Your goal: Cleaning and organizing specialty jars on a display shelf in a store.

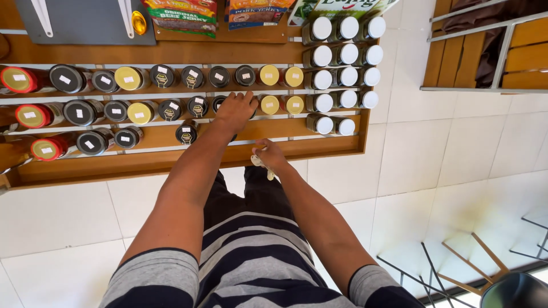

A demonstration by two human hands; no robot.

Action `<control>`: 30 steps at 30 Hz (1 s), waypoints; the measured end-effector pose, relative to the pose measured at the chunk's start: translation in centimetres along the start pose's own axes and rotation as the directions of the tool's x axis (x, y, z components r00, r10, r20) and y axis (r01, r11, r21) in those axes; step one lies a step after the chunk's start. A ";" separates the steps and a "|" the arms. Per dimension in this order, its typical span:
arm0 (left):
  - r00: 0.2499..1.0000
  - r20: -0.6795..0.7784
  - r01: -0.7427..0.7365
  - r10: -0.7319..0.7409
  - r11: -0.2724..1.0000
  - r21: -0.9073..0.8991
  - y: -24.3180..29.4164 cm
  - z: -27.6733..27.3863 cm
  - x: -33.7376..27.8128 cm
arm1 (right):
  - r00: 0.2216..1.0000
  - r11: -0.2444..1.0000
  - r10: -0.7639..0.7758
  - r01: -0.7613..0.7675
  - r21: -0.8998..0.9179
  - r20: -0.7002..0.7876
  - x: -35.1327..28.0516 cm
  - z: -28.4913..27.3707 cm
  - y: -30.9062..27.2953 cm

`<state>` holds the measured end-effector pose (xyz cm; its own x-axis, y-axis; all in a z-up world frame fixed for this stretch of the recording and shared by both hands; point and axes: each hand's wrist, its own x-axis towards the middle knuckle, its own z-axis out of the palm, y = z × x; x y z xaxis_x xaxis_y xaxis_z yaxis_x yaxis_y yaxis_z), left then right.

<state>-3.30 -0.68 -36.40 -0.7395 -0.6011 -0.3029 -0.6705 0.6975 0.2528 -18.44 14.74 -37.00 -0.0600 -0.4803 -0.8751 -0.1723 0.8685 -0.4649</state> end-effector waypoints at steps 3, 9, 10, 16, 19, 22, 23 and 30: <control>0.999 0.040 0.017 -0.018 1.000 0.016 0.4 -0.8 0.0 | 1.000 0.999 0.008 -0.008 -0.047 0.012 -0.5 -0.2 -0.6; 0.997 0.070 0.019 -0.021 0.999 0.026 0.4 -1.4 0.3 | 1.000 0.997 0.001 0.000 -0.083 0.008 -0.1 -0.1 -1.0; 0.997 0.072 0.021 -0.023 0.999 0.026 0.4 -1.5 0.4 | 1.000 0.996 0.002 -0.001 -0.084 0.011 -0.2 0.0 -1.0; 0.995 0.084 0.046 -0.046 0.999 0.000 0.8 -0.8 0.8 | 1.000 0.996 -0.016 0.015 -0.085 -0.005 0.2 0.1 0.1; 0.997 0.052 0.052 -0.051 0.999 -0.012 0.8 -0.2 1.1 | 0.998 0.992 -0.057 0.054 -0.112 -0.018 0.5 0.1 0.5; 0.997 0.031 0.074 -0.073 0.997 -0.035 1.2 -0.7 1.0 | 1.000 0.997 -0.008 0.006 -0.081 -0.023 0.2 0.0 0.7; 0.991 0.099 0.094 -0.089 0.994 -0.047 1.3 -2.6 0.6 | 1.000 0.995 -0.020 0.018 -0.099 -0.022 0.3 -0.1 0.7; 0.994 0.020 0.104 -0.104 0.994 -0.030 1.1 0.9 1.4 | 0.999 0.991 0.008 -0.013 -0.133 -0.039 0.4 0.2 0.8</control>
<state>-5.04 -0.37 -37.41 -0.6646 -0.6622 -0.3461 -0.7455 0.6188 0.2476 -18.42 15.23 -37.74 -0.0994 -0.4777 -0.8729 -0.3011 0.8506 -0.4311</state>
